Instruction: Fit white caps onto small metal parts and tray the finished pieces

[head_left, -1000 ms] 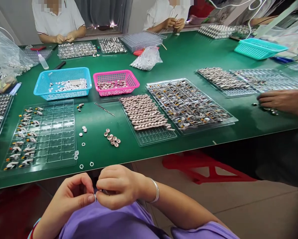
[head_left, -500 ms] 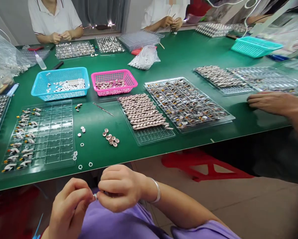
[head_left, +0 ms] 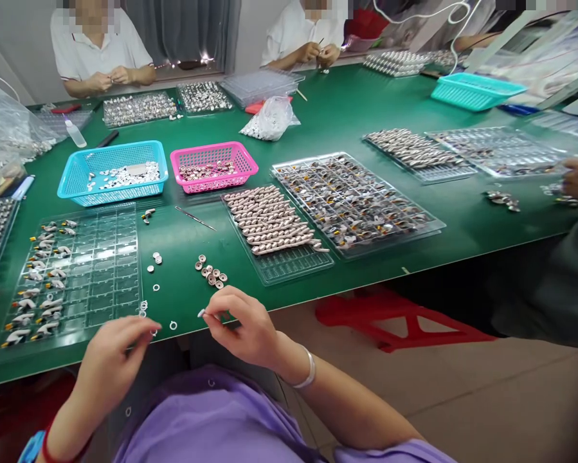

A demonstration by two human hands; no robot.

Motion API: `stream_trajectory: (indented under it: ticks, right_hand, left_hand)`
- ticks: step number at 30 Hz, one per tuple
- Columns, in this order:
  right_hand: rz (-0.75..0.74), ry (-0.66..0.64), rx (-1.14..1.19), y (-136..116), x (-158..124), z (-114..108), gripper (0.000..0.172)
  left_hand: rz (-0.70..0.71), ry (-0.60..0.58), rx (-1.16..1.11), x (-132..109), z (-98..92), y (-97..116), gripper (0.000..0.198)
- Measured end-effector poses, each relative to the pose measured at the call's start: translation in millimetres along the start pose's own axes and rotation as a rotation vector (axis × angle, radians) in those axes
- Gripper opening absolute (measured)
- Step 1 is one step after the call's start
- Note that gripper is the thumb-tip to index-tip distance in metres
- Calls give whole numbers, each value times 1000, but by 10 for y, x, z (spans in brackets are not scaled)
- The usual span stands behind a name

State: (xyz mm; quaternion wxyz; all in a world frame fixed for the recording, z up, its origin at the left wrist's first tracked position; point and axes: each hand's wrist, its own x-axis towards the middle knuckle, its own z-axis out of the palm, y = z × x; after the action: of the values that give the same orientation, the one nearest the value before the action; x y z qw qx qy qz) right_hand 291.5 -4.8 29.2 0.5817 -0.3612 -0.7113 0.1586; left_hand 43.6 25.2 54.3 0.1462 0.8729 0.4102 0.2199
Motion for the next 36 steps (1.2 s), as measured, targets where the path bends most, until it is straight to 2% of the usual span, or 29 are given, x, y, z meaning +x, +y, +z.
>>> stream_trajectory:
  ticks: [2, 5, 8, 12, 18, 21, 24, 27, 29, 33, 36]
  right_hand:
    - [86, -11, 15, 27, -12, 34, 8]
    - [172, -94, 32, 54, -40, 92, 8]
    - [239, -148, 59, 75, -84, 124, 8]
    - [293, -163, 96, 93, -111, 121, 8]
    - [312, -129, 163, 61, -23, 134, 9]
    - [318, -111, 214, 19, 5, 160, 6]
    - [299, -169, 259, -23, -4, 206, 4]
    - [237, -182, 232, -51, -34, 263, 3]
    - [202, -175, 202, -63, -54, 293, 4]
    - [184, -180, 167, -90, -85, 307, 3]
    - [192, -184, 187, -131, -98, 282, 4]
  left_hand:
    - [-84, 91, 140, 247, 33, -202, 21]
    - [-131, 116, 213, 616, 96, -403, 27]
    - [-161, 98, 276, 848, 151, -460, 25]
    - [-189, 78, 308, 926, 196, -435, 21]
    - [-176, 96, 149, 844, 184, -371, 19]
    - [-155, 90, -25, 654, 177, -204, 19]
    - [-167, 83, -195, 412, 203, 31, 20]
    - [-300, 172, -571, 238, 256, 211, 14]
    - [-394, 237, -763, 177, 289, 268, 18]
    - [-489, 229, -816, 119, 311, 283, 24]
    - [-470, 221, -807, 104, 299, 274, 26]
